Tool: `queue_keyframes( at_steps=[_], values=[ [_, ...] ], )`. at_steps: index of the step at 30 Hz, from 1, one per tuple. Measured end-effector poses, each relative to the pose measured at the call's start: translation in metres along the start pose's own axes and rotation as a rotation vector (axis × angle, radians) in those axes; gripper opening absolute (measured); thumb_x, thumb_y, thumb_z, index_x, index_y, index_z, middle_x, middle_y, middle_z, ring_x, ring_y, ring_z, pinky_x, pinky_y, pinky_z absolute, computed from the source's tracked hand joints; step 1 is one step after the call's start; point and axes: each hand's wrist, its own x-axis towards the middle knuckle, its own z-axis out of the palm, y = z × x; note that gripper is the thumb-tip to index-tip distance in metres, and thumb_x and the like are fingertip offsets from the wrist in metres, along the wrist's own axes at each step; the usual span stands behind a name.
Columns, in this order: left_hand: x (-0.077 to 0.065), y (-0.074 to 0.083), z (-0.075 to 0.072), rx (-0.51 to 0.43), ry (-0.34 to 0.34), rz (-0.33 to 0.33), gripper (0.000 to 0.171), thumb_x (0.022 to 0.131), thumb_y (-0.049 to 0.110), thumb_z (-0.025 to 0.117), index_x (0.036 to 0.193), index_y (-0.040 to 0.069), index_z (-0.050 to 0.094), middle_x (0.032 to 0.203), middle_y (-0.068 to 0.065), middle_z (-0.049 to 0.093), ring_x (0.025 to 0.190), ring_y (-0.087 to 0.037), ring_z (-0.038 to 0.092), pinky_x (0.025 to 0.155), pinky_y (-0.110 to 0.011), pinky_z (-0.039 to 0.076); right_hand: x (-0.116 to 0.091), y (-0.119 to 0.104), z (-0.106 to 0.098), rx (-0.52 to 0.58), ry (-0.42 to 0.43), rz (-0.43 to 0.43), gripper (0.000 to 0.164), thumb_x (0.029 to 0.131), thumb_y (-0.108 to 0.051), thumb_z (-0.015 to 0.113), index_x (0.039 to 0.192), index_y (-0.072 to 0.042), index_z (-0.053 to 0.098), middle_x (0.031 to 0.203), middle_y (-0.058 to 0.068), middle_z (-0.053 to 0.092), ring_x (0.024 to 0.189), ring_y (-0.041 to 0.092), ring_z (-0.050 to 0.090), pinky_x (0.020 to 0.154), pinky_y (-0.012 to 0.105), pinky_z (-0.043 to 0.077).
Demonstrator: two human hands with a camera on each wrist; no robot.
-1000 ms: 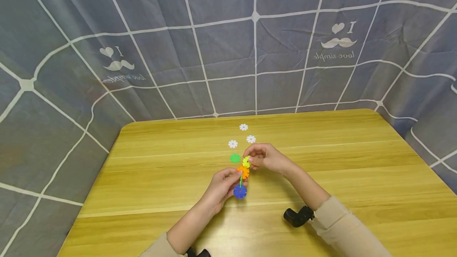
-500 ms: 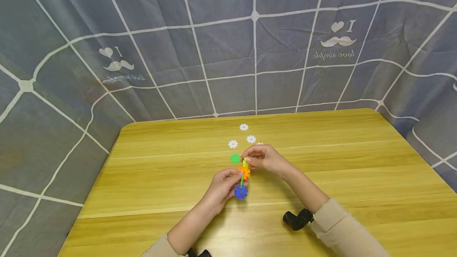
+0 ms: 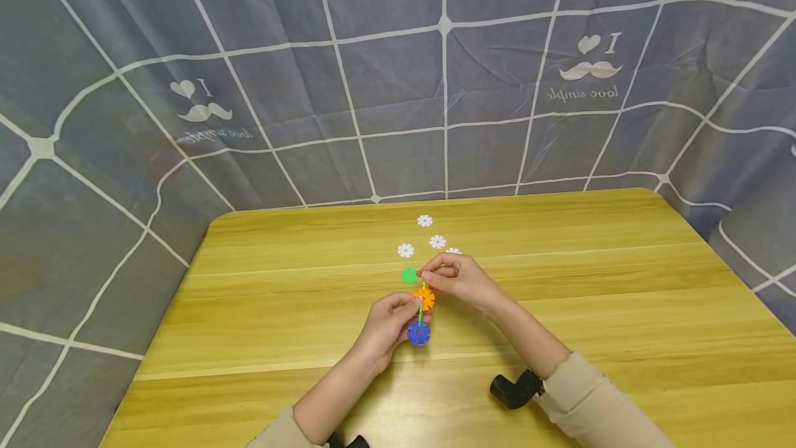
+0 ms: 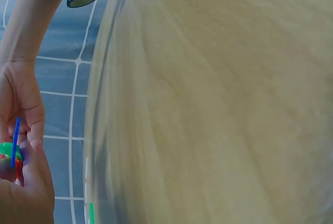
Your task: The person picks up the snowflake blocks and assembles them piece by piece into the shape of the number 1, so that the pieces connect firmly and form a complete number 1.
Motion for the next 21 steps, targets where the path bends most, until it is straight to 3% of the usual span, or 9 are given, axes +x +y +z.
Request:
queue_keyframes(
  at_steps=[2,8,14,21],
  values=[
    [-0.0011,-0.0003,0.0009,0.013,0.015,0.011,0.024,0.095,0.014,0.055,0.104,-0.008,0.059,0.092,-0.01,0.069,0.076,-0.011,0.066,0.072,-0.025,0.056,-0.0004,-0.0007,0.0015,-0.006,0.028,0.016,0.033,0.09,-0.012,0.062,0.109,0.014,0.057,0.106,0.025,0.062,0.082,0.016,0.064,0.083,0.04,0.053],
    [-0.0043,-0.0005,0.0059,0.068,0.094,0.047,0.024,0.095,0.011,0.055,0.103,-0.011,0.059,0.087,-0.013,0.07,0.074,-0.014,0.067,0.067,-0.024,0.056,0.0002,-0.0023,0.0052,-0.01,0.073,-0.002,0.031,0.086,-0.008,0.066,0.105,0.015,0.06,0.092,0.006,0.064,0.077,0.015,0.064,0.078,0.039,0.055],
    [-0.0067,-0.0014,0.0078,0.096,0.133,0.054,0.022,0.094,0.008,0.055,0.101,-0.012,0.059,0.083,-0.012,0.069,0.072,-0.016,0.067,0.066,-0.023,0.056,0.0002,-0.0045,0.006,0.014,0.05,-0.037,0.027,0.085,-0.004,0.066,0.102,0.017,0.061,0.088,0.007,0.066,0.077,0.014,0.066,0.077,0.037,0.056],
    [-0.0069,-0.0001,0.0085,0.077,0.148,0.042,0.017,0.093,0.005,0.055,0.097,-0.012,0.058,0.08,-0.01,0.069,0.069,-0.013,0.066,0.066,-0.022,0.055,0.0,-0.0053,0.007,-0.007,0.018,-0.029,0.028,0.085,-0.004,0.066,0.104,0.016,0.061,0.095,0.016,0.066,0.079,0.015,0.066,0.076,0.032,0.056]
  ],
)
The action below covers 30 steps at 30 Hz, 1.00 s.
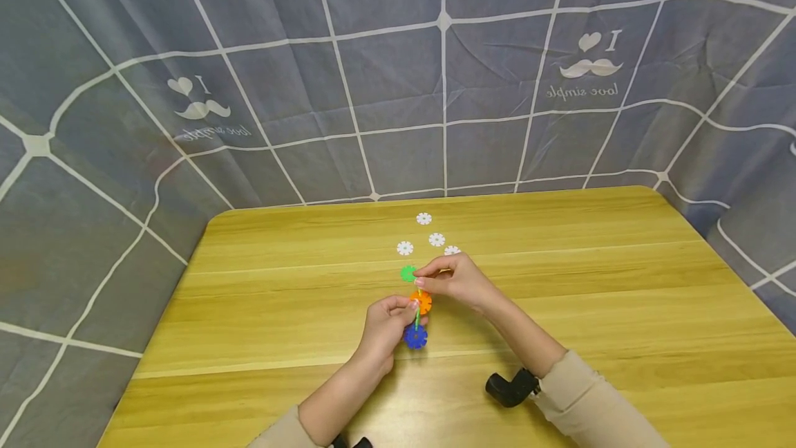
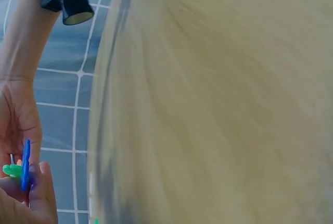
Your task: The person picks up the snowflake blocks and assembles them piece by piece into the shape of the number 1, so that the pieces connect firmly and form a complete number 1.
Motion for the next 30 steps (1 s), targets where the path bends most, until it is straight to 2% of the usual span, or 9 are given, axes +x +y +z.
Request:
queue_keyframes(
  at_steps=[7,14,17,22,24,30],
  values=[
    [-0.002,0.004,0.001,-0.002,-0.002,0.008,0.018,0.094,0.007,0.055,0.099,-0.01,0.057,0.082,-0.01,0.069,0.072,-0.016,0.067,0.068,-0.022,0.055,-0.001,-0.002,-0.001,-0.008,-0.002,-0.022,0.029,0.086,-0.006,0.065,0.106,0.015,0.061,0.098,0.019,0.065,0.081,0.018,0.066,0.079,0.039,0.055],
    [0.0,0.005,0.0,0.025,-0.06,0.045,0.017,0.094,0.009,0.055,0.096,-0.007,0.058,0.091,-0.017,0.068,0.08,-0.021,0.068,0.071,-0.022,0.054,-0.005,-0.002,-0.009,-0.016,-0.022,-0.021,0.028,0.091,-0.006,0.06,0.11,0.014,0.06,0.11,0.029,0.058,0.082,0.014,0.066,0.082,0.043,0.053],
    [-0.001,0.005,0.001,0.009,-0.081,0.045,0.018,0.094,0.01,0.055,0.097,-0.007,0.058,0.091,-0.015,0.069,0.081,-0.02,0.067,0.071,-0.022,0.053,-0.005,-0.001,-0.012,-0.005,-0.033,-0.027,0.027,0.091,-0.002,0.058,0.112,0.016,0.058,0.111,0.033,0.056,0.082,0.012,0.065,0.083,0.042,0.053],
    [-0.001,0.004,0.002,-0.024,-0.095,0.02,0.023,0.095,0.013,0.055,0.103,-0.008,0.058,0.091,-0.01,0.069,0.082,-0.017,0.067,0.072,-0.022,0.054,-0.005,0.004,-0.014,-0.01,-0.029,-0.037,0.026,0.088,0.002,0.059,0.11,0.015,0.059,0.107,0.034,0.056,0.081,0.01,0.064,0.078,0.032,0.055],
    [0.0,0.004,0.003,-0.027,-0.105,0.008,0.026,0.095,0.015,0.054,0.105,-0.008,0.059,0.092,-0.01,0.069,0.083,-0.016,0.067,0.071,-0.021,0.054,-0.005,0.006,-0.014,-0.017,-0.026,-0.052,0.025,0.088,0.003,0.059,0.11,0.015,0.059,0.105,0.03,0.059,0.08,0.009,0.063,0.076,0.029,0.055],
    [0.003,0.002,0.004,-0.066,-0.197,-0.033,0.029,0.098,0.014,0.048,0.111,-0.009,0.058,0.096,-0.008,0.068,0.082,-0.012,0.066,0.076,-0.022,0.054,-0.005,0.011,-0.013,-0.056,-0.023,-0.09,0.022,0.087,0.007,0.057,0.107,0.014,0.061,0.096,0.013,0.065,0.081,0.01,0.059,0.071,0.022,0.052]
  ],
)
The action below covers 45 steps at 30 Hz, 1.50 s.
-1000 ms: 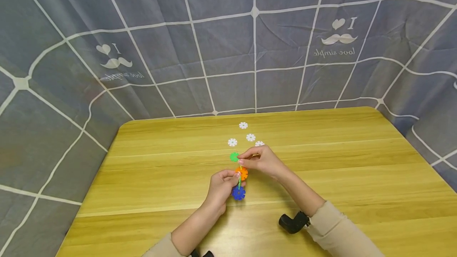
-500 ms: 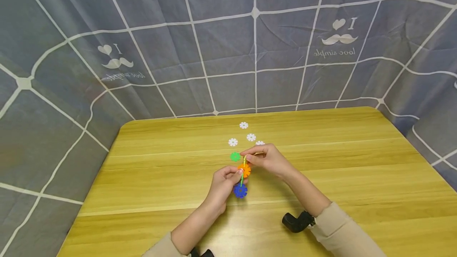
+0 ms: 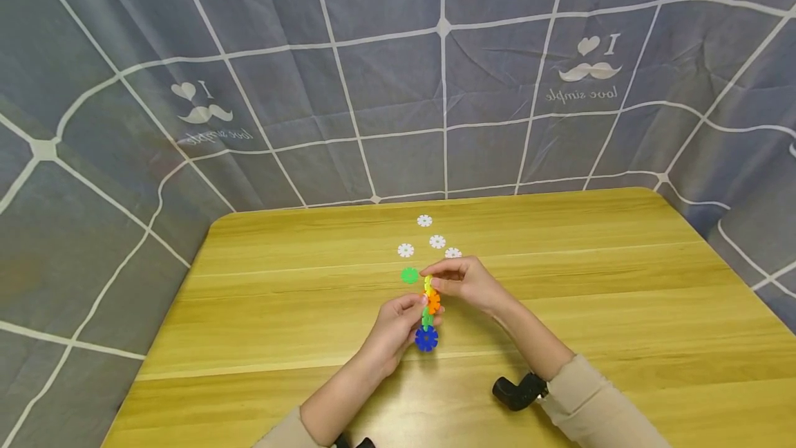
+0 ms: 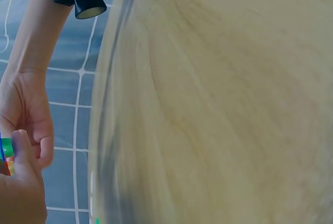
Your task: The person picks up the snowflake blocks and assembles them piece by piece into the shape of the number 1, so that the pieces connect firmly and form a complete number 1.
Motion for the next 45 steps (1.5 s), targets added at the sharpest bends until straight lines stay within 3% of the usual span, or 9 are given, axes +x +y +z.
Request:
queue_keyframes(
  at_steps=[11,20,28,37,41,45],
  values=[
    [0.002,-0.001,0.0,-0.007,-0.001,0.02,0.04,0.1,0.023,0.046,0.119,-0.01,0.055,0.102,-0.011,0.068,0.081,-0.014,0.067,0.079,-0.024,0.054,0.0,0.005,0.004,-0.016,-0.027,-0.031,0.021,0.088,0.001,0.06,0.105,0.012,0.062,0.094,0.015,0.064,0.084,0.015,0.057,0.074,0.025,0.049],
    [0.003,0.002,-0.002,-0.048,0.018,-0.021,0.041,0.096,0.028,0.053,0.113,-0.008,0.059,0.086,-0.006,0.07,0.07,-0.007,0.066,0.055,-0.01,0.048,0.001,0.008,0.006,-0.002,-0.047,-0.039,0.02,0.088,0.001,0.06,0.105,0.011,0.063,0.091,0.004,0.062,0.085,0.016,0.055,0.075,0.027,0.048],
    [0.004,0.003,-0.001,-0.03,0.021,-0.028,0.044,0.096,0.028,0.054,0.12,-0.01,0.054,0.084,-0.002,0.067,0.071,-0.009,0.066,0.061,-0.013,0.052,0.001,0.009,0.003,0.005,-0.045,0.021,0.026,0.088,-0.003,0.061,0.11,0.01,0.061,0.095,0.009,0.064,0.085,0.016,0.056,0.075,0.024,0.05],
    [0.004,0.003,-0.004,-0.026,0.025,-0.027,0.046,0.096,0.026,0.052,0.123,-0.011,0.05,0.081,0.001,0.067,0.071,-0.008,0.066,0.056,-0.01,0.049,0.009,0.013,-0.015,0.019,0.113,0.194,0.033,0.084,-0.004,0.066,0.113,0.011,0.059,0.087,0.003,0.063,0.079,0.017,0.059,0.071,0.025,0.053],
    [0.004,0.001,-0.005,-0.029,0.027,-0.027,0.045,0.097,0.024,0.052,0.127,-0.01,0.047,0.09,-0.003,0.067,0.074,-0.009,0.065,0.06,-0.012,0.051,0.015,0.017,-0.027,-0.027,0.189,0.257,0.036,0.083,-0.005,0.067,0.114,0.01,0.058,0.084,0.003,0.062,0.073,0.019,0.057,0.064,0.026,0.051],
    [0.005,0.0,-0.005,-0.025,0.039,-0.037,0.045,0.097,0.023,0.051,0.129,-0.009,0.047,0.088,-0.001,0.065,0.07,-0.006,0.062,0.059,-0.011,0.05,0.023,0.019,-0.038,-0.098,0.228,0.288,0.035,0.082,-0.004,0.068,0.113,0.009,0.06,0.083,0.006,0.061,0.069,0.016,0.056,0.061,0.027,0.051]
  ],
)
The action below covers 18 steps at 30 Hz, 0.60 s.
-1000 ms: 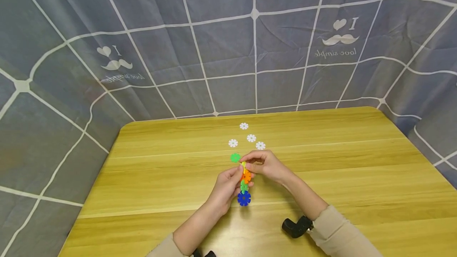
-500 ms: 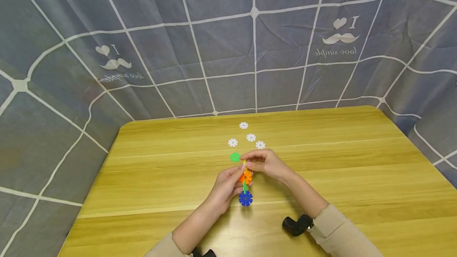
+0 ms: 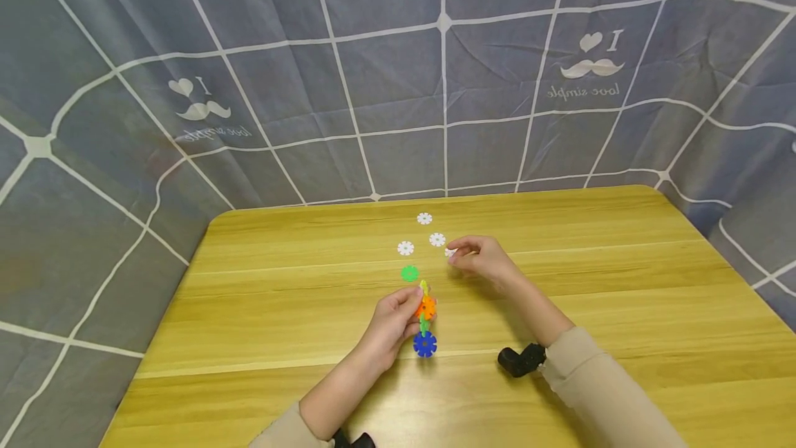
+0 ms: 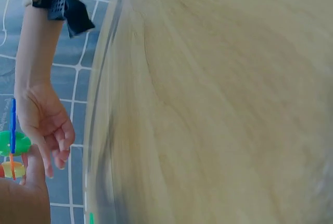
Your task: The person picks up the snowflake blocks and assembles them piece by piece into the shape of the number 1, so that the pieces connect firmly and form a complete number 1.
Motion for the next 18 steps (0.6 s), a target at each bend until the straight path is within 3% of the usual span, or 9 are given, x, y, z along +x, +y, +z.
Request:
queue_keyframes(
  at_steps=[9,18],
  values=[
    [0.0,0.002,0.0,0.011,0.007,0.018,0.042,0.097,0.022,0.052,0.126,-0.008,0.05,0.083,0.002,0.063,0.065,-0.003,0.056,0.054,-0.01,0.045,0.02,0.001,-0.008,-0.211,0.114,0.047,0.032,0.078,-0.003,0.072,0.108,0.007,0.063,0.082,0.01,0.055,0.061,0.015,0.053,0.054,0.022,0.049],
    [0.0,-0.001,0.0,0.037,0.019,0.037,0.04,0.097,0.016,0.052,0.126,-0.011,0.048,0.098,-0.004,0.064,0.075,-0.004,0.057,0.061,-0.013,0.049,0.031,0.009,-0.001,-0.406,0.143,0.076,0.034,0.073,-0.016,0.081,0.099,0.001,0.066,0.077,0.007,0.053,0.066,0.016,0.045,0.055,0.024,0.039]
  ],
)
